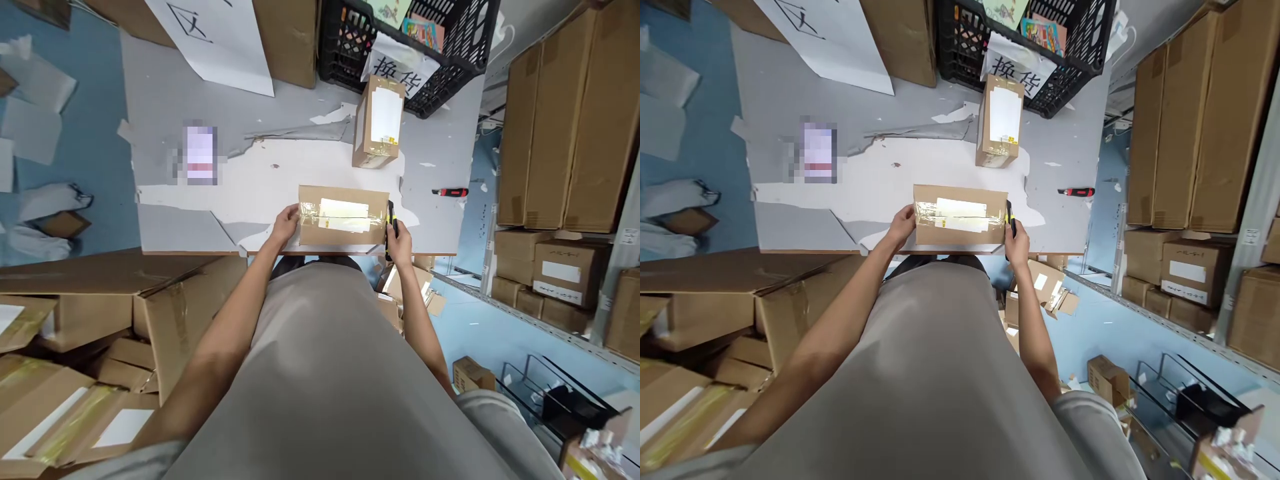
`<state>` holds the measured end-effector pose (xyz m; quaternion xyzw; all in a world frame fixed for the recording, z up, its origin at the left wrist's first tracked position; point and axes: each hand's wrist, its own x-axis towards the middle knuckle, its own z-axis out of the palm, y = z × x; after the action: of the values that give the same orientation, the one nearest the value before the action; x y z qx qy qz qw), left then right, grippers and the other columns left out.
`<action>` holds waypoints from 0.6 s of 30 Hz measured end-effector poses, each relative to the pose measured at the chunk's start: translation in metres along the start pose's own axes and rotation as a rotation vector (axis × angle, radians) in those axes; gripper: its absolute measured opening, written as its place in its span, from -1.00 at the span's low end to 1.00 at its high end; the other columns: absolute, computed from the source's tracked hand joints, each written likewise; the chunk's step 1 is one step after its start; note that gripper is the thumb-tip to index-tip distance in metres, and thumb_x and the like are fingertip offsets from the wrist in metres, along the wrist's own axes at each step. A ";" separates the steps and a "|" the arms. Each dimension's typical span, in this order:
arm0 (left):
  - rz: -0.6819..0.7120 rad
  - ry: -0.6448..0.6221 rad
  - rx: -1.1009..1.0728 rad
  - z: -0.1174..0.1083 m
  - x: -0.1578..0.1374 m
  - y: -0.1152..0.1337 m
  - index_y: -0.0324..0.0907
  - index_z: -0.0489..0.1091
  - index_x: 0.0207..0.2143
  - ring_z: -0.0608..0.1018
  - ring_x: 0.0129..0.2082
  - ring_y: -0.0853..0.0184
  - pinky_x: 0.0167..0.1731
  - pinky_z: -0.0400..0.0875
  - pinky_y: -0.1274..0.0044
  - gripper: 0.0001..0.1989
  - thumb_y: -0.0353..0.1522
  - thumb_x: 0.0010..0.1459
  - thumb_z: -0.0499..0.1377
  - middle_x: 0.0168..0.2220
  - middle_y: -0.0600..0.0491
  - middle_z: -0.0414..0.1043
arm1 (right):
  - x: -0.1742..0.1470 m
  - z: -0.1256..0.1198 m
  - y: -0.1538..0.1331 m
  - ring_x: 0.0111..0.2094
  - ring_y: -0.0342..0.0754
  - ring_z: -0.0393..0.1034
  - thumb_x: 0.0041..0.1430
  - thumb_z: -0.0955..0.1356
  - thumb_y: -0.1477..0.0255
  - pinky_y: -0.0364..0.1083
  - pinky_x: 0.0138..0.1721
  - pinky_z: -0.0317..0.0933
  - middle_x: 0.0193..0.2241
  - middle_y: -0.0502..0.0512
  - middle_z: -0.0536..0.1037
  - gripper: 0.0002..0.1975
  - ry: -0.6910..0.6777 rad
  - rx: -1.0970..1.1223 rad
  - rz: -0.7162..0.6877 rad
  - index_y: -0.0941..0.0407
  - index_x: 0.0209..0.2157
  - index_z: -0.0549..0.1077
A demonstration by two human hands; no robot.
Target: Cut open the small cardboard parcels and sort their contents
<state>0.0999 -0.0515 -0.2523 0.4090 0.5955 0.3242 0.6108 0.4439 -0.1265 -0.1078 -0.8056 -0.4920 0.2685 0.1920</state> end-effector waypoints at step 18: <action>0.233 -0.187 0.120 -0.023 -0.044 0.065 0.04 0.58 0.27 0.61 0.21 0.01 0.07 0.73 0.23 -0.42 -0.13 0.23 0.49 0.39 -0.14 0.41 | -0.005 0.004 -0.171 0.15 0.17 0.62 0.73 0.14 0.29 -0.02 0.01 0.38 0.23 0.20 0.68 -0.47 -0.621 -0.705 -0.508 -0.06 0.57 0.35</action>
<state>0.0794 -0.0580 -0.1736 0.5395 0.5030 0.3171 0.5962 0.3212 -0.0552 -0.0115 -0.5595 -0.7655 0.2578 -0.1860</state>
